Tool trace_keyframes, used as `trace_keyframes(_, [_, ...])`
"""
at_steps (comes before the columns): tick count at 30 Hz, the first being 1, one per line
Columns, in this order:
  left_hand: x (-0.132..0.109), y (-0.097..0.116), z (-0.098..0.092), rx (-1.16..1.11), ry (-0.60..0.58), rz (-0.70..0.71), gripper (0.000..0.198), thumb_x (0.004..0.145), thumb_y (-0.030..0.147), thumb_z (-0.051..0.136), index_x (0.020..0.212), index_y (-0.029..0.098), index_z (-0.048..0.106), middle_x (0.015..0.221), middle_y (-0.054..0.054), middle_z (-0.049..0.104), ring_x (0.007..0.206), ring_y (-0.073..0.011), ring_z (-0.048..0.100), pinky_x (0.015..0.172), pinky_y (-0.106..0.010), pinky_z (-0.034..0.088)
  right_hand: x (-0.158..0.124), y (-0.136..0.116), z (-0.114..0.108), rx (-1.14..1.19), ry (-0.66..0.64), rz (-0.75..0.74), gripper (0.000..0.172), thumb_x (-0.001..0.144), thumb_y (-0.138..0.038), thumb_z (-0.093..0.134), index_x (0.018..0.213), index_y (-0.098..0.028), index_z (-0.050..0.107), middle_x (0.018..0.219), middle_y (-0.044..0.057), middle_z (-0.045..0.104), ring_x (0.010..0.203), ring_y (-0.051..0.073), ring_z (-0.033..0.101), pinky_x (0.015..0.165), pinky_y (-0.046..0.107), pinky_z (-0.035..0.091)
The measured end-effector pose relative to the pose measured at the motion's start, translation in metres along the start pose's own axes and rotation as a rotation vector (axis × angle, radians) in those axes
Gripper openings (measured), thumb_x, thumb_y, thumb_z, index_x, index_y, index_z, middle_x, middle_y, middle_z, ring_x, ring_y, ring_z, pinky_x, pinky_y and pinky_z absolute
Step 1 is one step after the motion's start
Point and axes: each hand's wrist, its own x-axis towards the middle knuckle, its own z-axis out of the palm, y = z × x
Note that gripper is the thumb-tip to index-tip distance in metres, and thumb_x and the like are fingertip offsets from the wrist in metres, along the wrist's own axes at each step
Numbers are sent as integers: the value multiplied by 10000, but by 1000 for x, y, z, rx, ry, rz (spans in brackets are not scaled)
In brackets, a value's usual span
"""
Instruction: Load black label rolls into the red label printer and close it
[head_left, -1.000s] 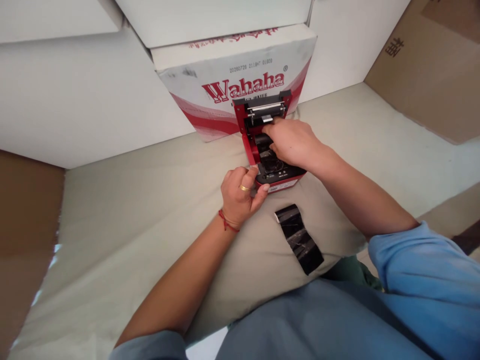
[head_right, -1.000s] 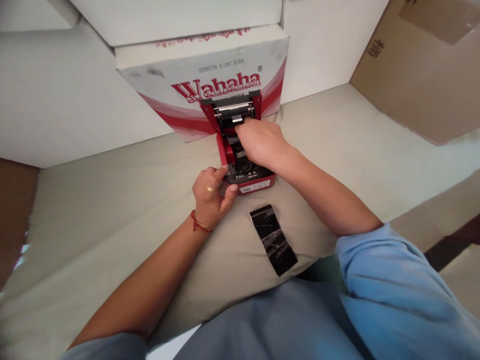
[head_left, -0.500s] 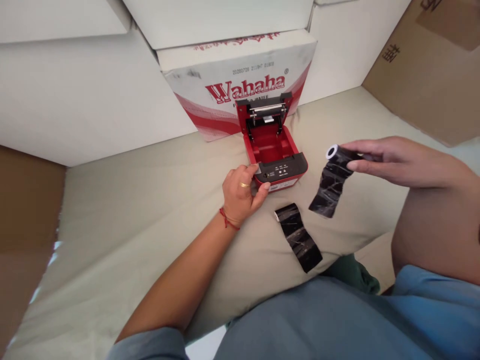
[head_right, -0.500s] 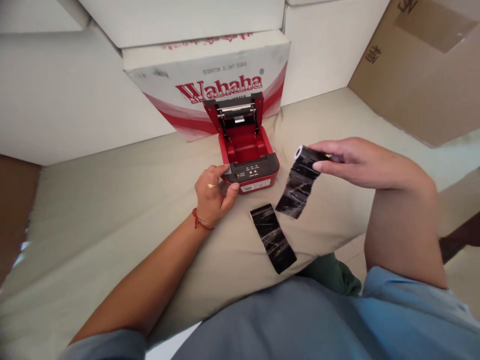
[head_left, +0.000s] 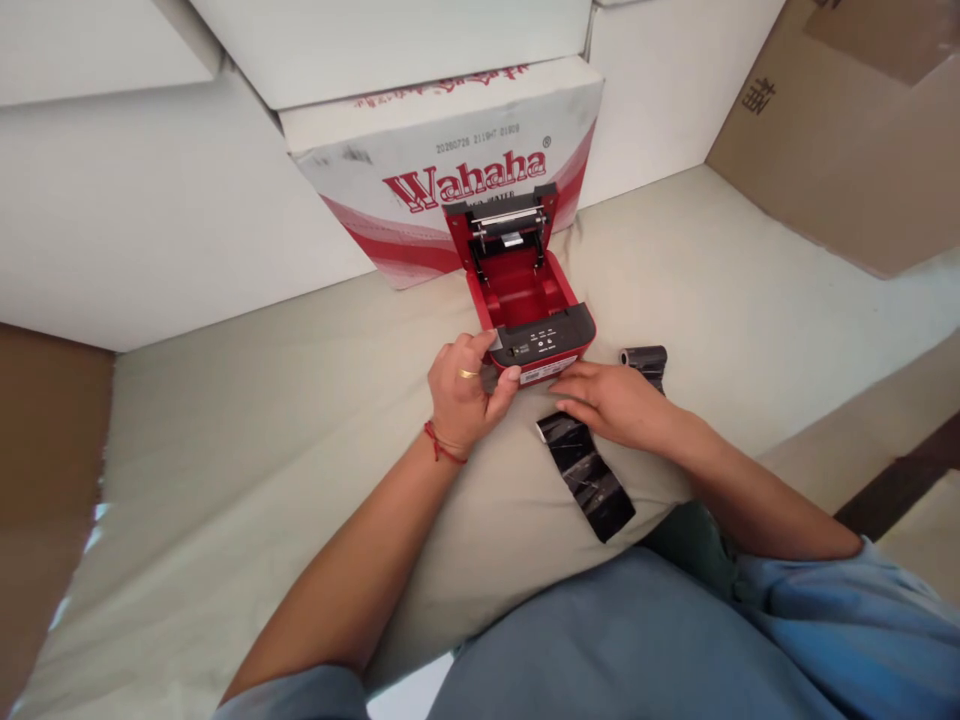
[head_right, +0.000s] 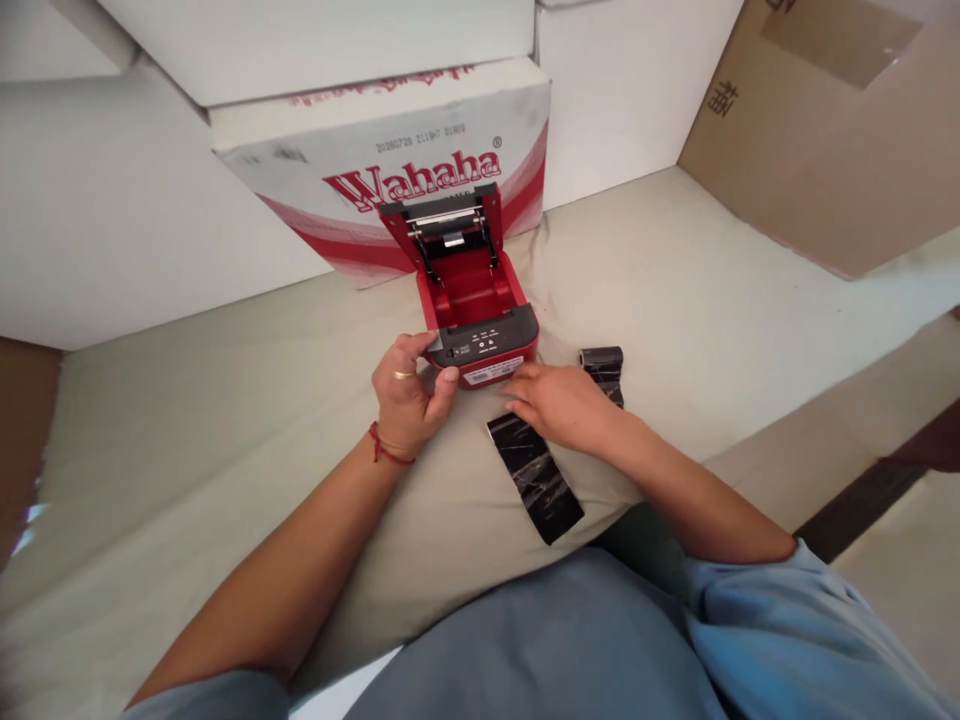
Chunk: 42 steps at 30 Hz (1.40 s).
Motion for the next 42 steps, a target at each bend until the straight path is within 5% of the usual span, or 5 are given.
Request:
trace_keyframes(13, [2,2,0,5,14,17,404,1081,478,517,1371,201,564,984,-72,707,801,-218,625,767,-369,475,-15,-4,-19,29,-299,-67,276,1012,-271,703,1262,-226,813,1303,127,786,1064,304,796,918,433,629])
trace_keyframes(19, [2,2,1,1,-8,-11,430,1084,513,493,1368,199,571,917,-52,664,784,-219,605,761,-365,462,3,-3,-73,242,0,-140,303,1015,-430,713,1253,-275,817,1157,72,784,991,227,747,916,377,589])
trace_keyframes(23, [0,1,1,-38,-37,-50,448,1066,524,529,1370,201,591,918,-54,667,808,-229,608,798,-377,466,31,-6,-97,64,174,-27,334,961,-457,739,1225,-279,838,1087,49,735,873,205,680,835,358,534])
trace_keyframes(30, [0,3,-3,-17,-27,-39,512,1067,524,546,1462,199,571,1087,-111,635,1012,-262,618,882,-417,526,82,-14,-95,-193,166,123,296,980,-308,649,1203,-250,836,834,13,735,794,208,656,776,339,468])
trace_keyframes(42, [6,8,-6,19,23,159,492,1024,509,605,1472,315,666,1239,-121,572,1281,-332,546,1110,-548,483,125,-4,-80,-406,138,223,373,983,-328,659,1321,-256,800,1218,112,831,1112,341,738,892,424,536])
